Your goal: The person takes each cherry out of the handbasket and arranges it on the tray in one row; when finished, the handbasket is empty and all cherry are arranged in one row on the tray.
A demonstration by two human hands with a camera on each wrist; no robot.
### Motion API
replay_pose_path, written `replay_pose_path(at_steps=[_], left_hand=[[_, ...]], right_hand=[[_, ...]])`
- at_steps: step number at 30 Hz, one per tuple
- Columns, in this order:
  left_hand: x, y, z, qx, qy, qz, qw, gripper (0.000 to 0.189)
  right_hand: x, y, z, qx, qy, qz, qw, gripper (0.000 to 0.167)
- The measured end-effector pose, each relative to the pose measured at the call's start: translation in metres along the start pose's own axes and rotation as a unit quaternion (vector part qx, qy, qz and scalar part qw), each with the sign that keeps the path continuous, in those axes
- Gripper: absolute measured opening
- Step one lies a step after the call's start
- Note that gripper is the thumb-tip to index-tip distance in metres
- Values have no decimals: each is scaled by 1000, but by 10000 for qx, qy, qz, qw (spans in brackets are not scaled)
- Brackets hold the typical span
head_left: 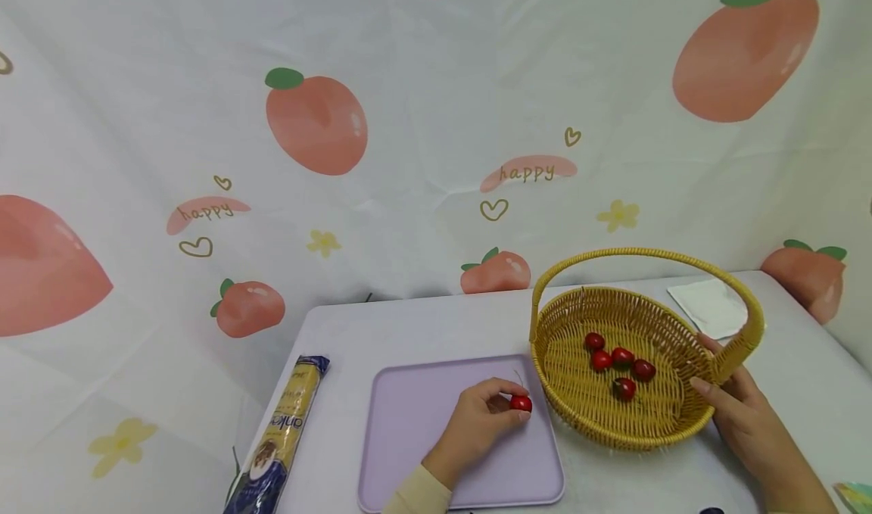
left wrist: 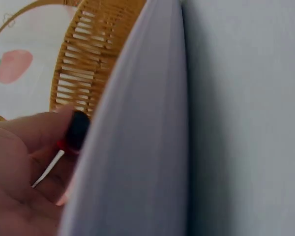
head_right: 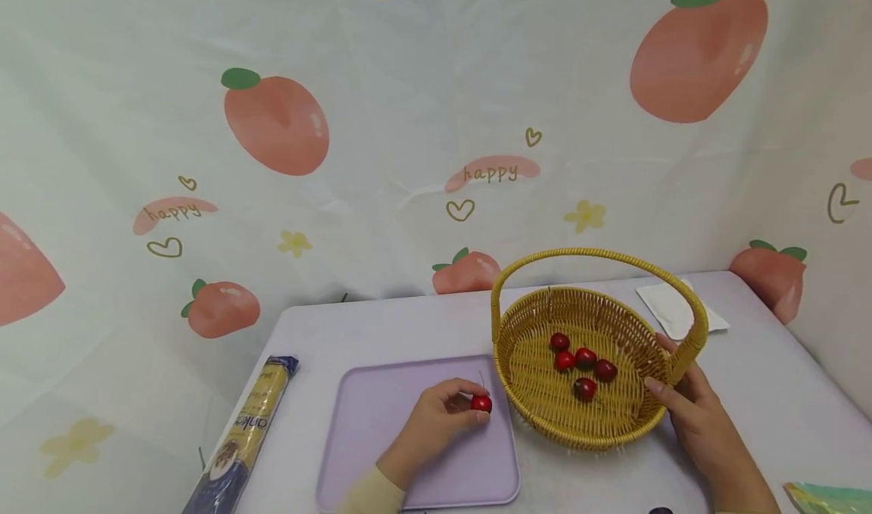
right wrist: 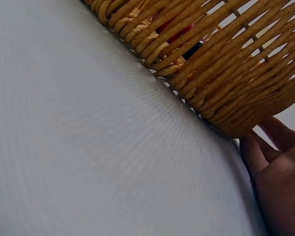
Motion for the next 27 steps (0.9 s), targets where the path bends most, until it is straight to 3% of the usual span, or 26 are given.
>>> replay_pose_path(at_steps=[7,15,21,27], left_hand=[[14,7,-4,283,-54,695,9972,23],[22,8,-6,633,-124,1709,9832,22],[23,7,-6,1045,-126,1955,9750,24],[23,7,-8,1156,-134,2023,9724,26]], right_hand=[[0,2,1,-71,27,94,9999,71],[1,2,2,-145,43,189,9997,70],[1,3,2,-188,52,144,9997,70],[1,2,1,-87,-10,72,9999,69]])
Point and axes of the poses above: each hand's wrist, its own z-axis towards the middle knuckle, its own x-axis out of the palm, y = z × x, the point moved 3 cm from there along z, towards the middle knuckle, and after that the axes turned 11 degrees about -y, right-handed, at the moved point
